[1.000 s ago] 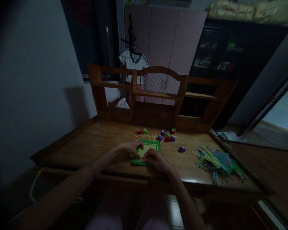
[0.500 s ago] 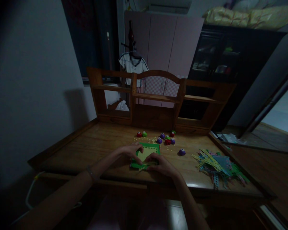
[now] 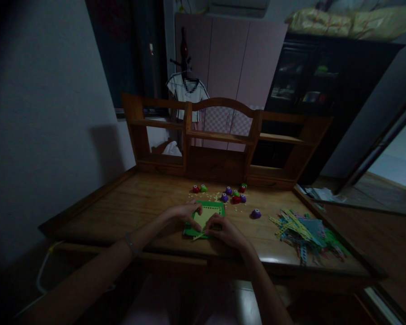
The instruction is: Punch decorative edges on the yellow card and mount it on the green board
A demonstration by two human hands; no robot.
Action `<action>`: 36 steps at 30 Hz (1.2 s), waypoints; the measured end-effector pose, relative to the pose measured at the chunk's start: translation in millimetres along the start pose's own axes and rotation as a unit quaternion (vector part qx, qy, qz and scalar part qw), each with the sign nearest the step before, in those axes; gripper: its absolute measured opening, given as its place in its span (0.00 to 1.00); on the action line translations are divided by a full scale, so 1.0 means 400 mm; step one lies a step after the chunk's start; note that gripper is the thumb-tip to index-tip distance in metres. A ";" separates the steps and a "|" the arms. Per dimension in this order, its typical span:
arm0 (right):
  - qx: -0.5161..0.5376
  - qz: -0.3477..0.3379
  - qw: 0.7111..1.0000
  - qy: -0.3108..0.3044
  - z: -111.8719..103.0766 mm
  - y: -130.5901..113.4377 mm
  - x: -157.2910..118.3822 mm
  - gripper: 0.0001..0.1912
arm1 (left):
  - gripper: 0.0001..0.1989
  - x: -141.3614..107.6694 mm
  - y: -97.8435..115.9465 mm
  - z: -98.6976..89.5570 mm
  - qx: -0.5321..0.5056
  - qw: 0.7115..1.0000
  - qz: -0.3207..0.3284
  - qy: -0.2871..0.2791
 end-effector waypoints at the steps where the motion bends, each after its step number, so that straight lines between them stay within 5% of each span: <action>1: 0.003 0.001 1.000 0.000 0.000 0.001 0.000 0.10 | 0.35 -0.001 0.002 -0.001 0.001 1.000 0.002 0.000; 15: 0.009 0.013 0.999 -0.033 -0.009 0.006 -0.034 0.09 | 0.36 -0.008 0.021 -0.009 0.009 1.000 0.005 -0.017; 21: -0.010 0.034 0.999 -0.018 -0.023 0.022 -0.039 0.19 | 0.35 -0.008 0.023 -0.011 0.024 0.999 -0.002 -0.023; 36: 0.006 0.001 1.000 -0.004 -0.026 0.006 -0.034 0.10 | 0.35 -0.008 0.026 -0.010 0.015 1.000 -0.010 -0.019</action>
Point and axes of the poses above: each hand's wrist, its own x-axis towards the middle knuckle, its own z-axis out of the palm, y = z × x, the point moved 9 cm from there along x, towards the middle knuckle, and after that the axes turned 4 degrees about -y, right-handed, at the moved point
